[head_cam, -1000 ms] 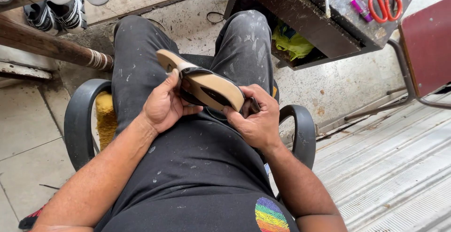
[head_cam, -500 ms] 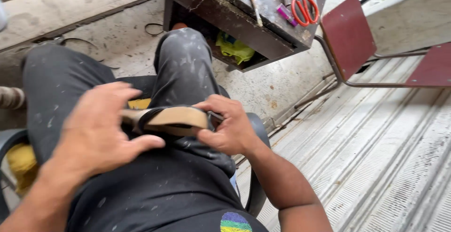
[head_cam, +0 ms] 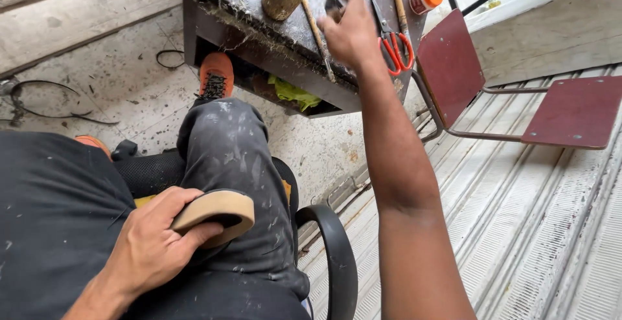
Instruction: Trimming excess material and smoothing the edges of a sandal during repair
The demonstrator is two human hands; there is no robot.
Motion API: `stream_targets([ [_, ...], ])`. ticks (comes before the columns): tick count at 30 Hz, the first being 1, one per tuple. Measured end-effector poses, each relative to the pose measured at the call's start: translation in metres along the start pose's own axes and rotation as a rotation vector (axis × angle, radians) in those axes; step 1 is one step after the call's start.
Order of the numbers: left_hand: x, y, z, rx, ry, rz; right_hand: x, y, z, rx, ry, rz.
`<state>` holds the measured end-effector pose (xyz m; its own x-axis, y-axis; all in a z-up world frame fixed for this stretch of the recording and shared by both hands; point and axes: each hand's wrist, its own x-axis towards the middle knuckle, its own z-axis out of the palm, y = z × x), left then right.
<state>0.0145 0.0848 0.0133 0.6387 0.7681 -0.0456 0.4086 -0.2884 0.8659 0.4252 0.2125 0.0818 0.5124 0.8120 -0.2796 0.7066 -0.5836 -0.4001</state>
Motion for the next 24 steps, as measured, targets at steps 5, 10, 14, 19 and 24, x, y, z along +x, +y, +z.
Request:
stream_targets([
  [5,0.012,0.007,-0.016,-0.060,0.094,0.067,0.046,0.085,-0.025,-0.367,0.522,-0.330],
  [10,0.020,0.020,-0.040,-0.043,0.143,0.198,0.037,0.159,-0.029,-0.480,0.234,-0.194],
  [14,0.019,0.025,-0.050,-0.002,0.154,0.347,0.010,0.124,-0.029,-0.290,0.249,0.049],
  [19,-0.012,0.035,-0.059,0.081,0.204,0.339,0.004,0.108,-0.036,-0.213,0.209,0.248],
  [24,-0.055,0.030,-0.063,0.219,0.181,0.317,0.018,0.236,-0.042,-0.310,0.576,-0.020],
])
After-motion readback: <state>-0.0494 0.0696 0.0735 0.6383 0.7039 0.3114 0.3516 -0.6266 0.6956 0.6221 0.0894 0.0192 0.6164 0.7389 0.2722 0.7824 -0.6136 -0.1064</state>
